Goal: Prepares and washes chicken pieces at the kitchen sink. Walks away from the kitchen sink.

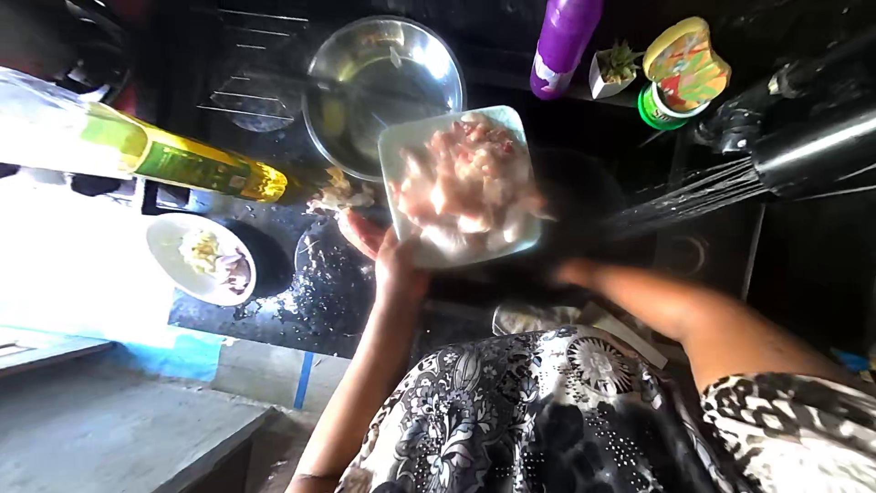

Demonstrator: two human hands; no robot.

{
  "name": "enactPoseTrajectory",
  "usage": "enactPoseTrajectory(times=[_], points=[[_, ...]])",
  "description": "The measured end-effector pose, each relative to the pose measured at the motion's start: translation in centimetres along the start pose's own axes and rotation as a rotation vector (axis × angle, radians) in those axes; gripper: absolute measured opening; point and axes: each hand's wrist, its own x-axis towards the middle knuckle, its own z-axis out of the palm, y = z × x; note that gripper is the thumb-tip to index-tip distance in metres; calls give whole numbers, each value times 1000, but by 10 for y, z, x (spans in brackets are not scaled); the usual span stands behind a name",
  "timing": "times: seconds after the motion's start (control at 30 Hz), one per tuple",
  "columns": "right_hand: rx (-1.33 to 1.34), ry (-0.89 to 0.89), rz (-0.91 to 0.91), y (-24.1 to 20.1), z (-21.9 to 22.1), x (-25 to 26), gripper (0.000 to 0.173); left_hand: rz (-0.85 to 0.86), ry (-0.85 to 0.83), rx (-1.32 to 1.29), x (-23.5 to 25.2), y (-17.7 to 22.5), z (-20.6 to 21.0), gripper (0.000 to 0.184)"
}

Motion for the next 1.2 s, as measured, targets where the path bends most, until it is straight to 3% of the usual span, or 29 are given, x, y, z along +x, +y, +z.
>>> enactPoseTrajectory(times=[0.1,0.23,0.43,0.57,0.67,0.73,0.83,0.93,1.03,1.2], points=[[-77,-62,25,29,2,-9,41,-29,-7,4,0,-4,1,29],[-68,-134,26,19,-4,-11,38,-60,-32,37,2,-12,-2,33],[-18,-71,41,33,1,-22,38,-119,-85,47,-3,-18,-3,33],[58,-39,48,4,-49,-99,34,-113,-119,55,-2,-22,-7,33],[102,145,-163,-28,-85,-166,30,-131,-162,41,0,-31,-4,33],[227,424,-315,-45,-93,-192,28,-148,-191,63,-4,-36,-2,32],[275,862,-570,-58,-102,-183,36,-160,-266,119,-15,-40,0,30],[203,1156,-512,-50,-100,-147,41,-175,-336,167,-26,-36,3,31],[373,1230,-404,-41,-83,-118,48,-201,-338,140,-30,-33,9,30],[590,1280,-535,-45,-73,-100,48,-142,-299,184,-36,-25,12,31]])
